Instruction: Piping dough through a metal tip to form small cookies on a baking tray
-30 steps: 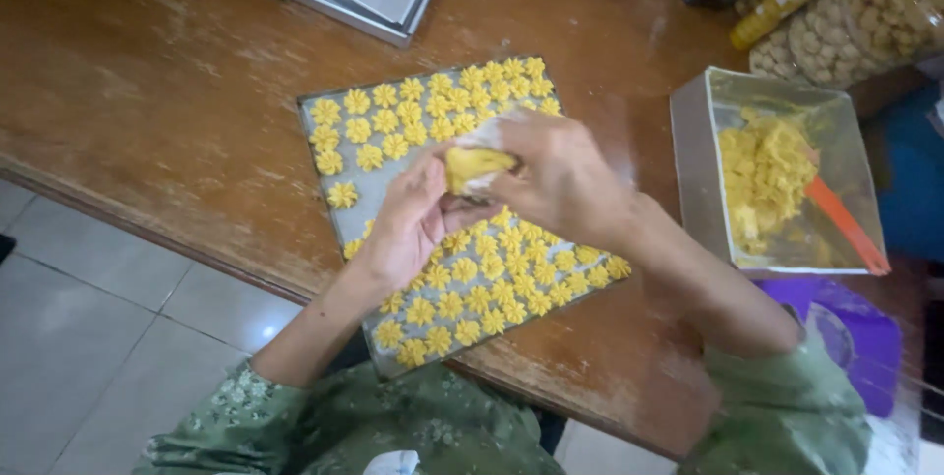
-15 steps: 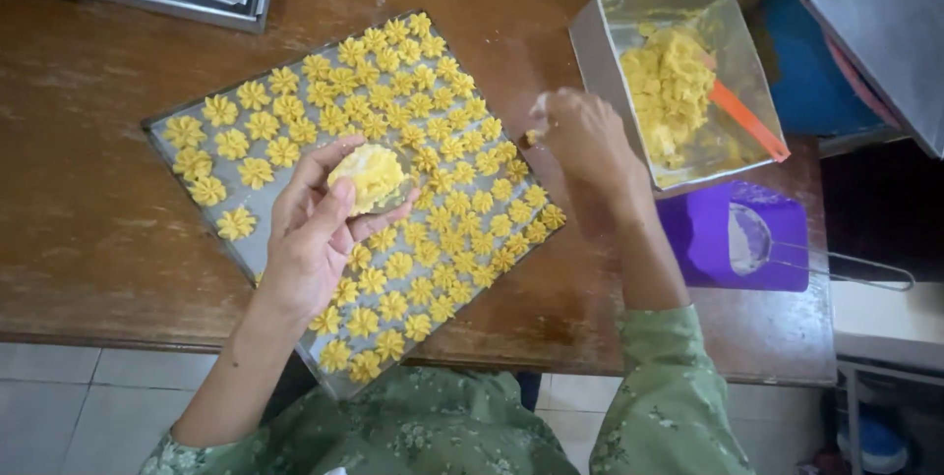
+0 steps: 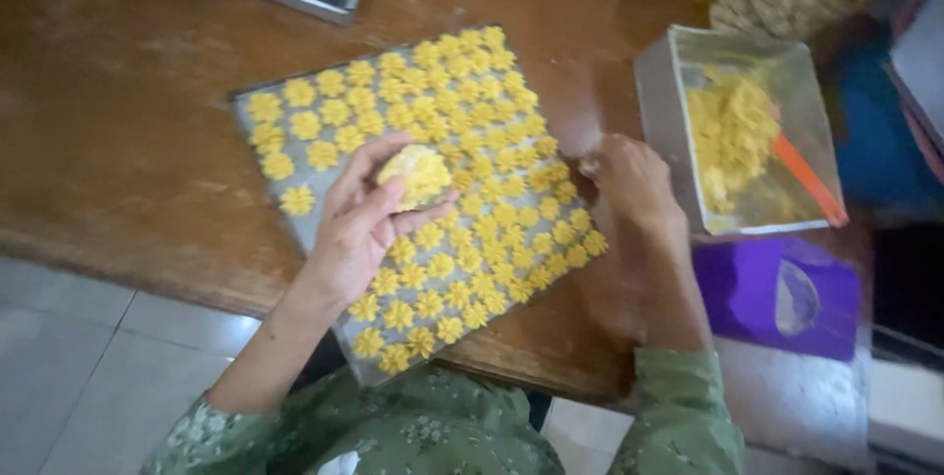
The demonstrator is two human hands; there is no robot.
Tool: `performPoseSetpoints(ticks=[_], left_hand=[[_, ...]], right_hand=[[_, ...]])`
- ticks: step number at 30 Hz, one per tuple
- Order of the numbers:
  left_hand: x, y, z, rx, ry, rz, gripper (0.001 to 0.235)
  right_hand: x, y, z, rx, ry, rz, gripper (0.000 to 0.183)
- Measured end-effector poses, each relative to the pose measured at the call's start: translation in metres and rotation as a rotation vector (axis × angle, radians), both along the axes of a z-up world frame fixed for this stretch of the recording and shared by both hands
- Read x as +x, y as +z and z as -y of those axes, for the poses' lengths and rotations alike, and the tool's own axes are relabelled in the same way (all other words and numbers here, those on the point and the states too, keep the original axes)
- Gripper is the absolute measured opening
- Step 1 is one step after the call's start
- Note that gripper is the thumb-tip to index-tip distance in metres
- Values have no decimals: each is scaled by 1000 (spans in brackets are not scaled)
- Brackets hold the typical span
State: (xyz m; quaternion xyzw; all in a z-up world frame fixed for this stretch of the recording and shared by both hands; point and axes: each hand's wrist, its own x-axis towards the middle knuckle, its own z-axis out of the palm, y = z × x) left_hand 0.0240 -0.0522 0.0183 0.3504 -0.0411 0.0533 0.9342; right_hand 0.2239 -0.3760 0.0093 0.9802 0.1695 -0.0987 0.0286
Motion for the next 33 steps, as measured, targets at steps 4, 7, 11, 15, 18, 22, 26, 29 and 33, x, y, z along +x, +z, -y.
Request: performPoseSetpoints(ticks=[4,7,11,15,18,22,26,29,33], left_hand=[[1,-7,-1,-79,34,4,35],[4,-5,5,-28,87,-106,57],[-2,-3,5,146,136,-90,60],[-14,-1,-3,351,150,-138,61],[-33,20,3,453,81,-108,62],[-28,24,11,583,110,-60,58],[-28,26,9,534,103,7,64],[-28,38,-8,433,57,6,62],[-13,26,-26,464,113,-161,58]], right_hand=[[-41,62,-46,197,129,143,15],[-77,95,-104,850,391,101,16],[-99,98,-160,1091,569,-175,22],[-95,57,-168,1238,375,-293,47],[-103,64,-165,1151,390,-494,62],[-103,50,-159,1146,417,-598,74],[-100,50,-161,1189,350,-714,71],[-89,50,-169,1181,388,-659,63],[-73,53,-199,951,603,-307,41]])
